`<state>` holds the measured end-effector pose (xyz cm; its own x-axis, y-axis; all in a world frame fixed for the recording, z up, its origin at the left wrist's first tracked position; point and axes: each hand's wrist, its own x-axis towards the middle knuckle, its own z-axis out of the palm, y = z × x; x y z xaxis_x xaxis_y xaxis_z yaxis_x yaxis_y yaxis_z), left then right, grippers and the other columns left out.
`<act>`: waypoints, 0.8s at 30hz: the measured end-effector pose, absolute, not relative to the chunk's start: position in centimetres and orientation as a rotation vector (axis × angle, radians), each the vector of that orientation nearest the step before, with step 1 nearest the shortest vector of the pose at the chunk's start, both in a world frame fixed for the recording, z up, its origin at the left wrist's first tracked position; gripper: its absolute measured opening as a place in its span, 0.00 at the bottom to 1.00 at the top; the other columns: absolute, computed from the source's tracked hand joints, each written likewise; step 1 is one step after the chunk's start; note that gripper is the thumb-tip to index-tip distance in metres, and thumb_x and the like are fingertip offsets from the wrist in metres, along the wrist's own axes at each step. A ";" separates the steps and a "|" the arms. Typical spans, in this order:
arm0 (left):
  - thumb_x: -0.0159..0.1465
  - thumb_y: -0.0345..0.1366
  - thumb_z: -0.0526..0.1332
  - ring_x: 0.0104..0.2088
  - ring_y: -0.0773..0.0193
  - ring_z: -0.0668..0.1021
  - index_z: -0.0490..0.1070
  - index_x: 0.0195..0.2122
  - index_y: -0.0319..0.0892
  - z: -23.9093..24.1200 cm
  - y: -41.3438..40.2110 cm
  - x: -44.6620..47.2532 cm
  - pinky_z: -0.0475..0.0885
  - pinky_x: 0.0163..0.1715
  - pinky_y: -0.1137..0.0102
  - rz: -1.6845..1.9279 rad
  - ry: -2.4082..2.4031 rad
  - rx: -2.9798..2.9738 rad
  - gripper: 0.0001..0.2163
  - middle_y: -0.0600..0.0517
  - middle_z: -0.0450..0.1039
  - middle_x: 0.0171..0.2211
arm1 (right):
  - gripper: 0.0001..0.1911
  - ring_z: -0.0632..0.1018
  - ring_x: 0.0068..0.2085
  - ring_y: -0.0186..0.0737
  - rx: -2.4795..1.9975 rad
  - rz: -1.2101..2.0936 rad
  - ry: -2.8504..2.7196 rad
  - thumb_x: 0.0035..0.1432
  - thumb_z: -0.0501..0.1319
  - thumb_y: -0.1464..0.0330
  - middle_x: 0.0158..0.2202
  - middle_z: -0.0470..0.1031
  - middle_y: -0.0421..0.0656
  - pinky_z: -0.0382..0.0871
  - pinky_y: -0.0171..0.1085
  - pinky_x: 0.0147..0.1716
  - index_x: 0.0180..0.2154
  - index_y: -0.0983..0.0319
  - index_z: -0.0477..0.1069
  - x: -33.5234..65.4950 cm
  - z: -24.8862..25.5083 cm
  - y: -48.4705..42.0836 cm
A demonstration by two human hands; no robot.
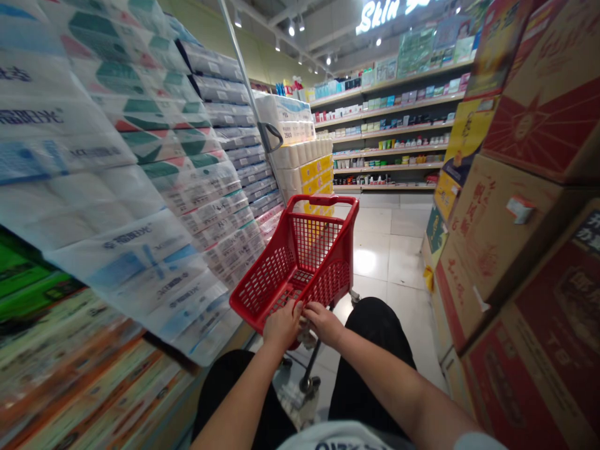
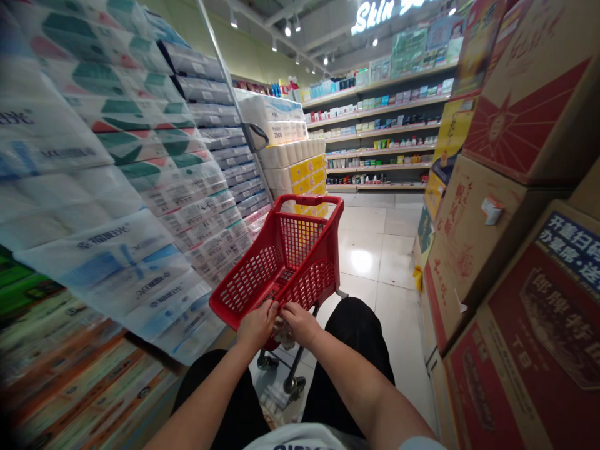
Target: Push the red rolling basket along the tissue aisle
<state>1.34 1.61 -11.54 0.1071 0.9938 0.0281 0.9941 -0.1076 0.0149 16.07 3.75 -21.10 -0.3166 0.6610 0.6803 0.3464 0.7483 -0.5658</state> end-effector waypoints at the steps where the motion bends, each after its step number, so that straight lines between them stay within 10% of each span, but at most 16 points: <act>1: 0.69 0.49 0.33 0.36 0.55 0.81 0.66 0.44 0.44 -11.6 1.6 1.0 0.69 0.33 0.65 -0.049 -2.091 -2.328 0.24 0.46 0.78 0.35 | 0.16 0.74 0.49 0.43 -0.757 0.380 -1.930 0.56 0.56 0.74 0.47 0.74 0.44 0.71 0.41 0.49 0.45 0.57 0.73 16.2 -20.8 4.0; 24: 0.68 0.52 0.32 0.38 0.54 0.80 0.68 0.43 0.47 -11.2 2.6 -4.5 0.69 0.36 0.64 -0.015 -2.144 -2.371 0.27 0.47 0.78 0.36 | 0.22 0.63 0.59 0.49 -1.218 0.280 -1.364 0.59 0.54 0.69 0.56 0.60 0.55 0.59 0.50 0.60 0.55 0.64 0.63 13.8 -17.1 7.3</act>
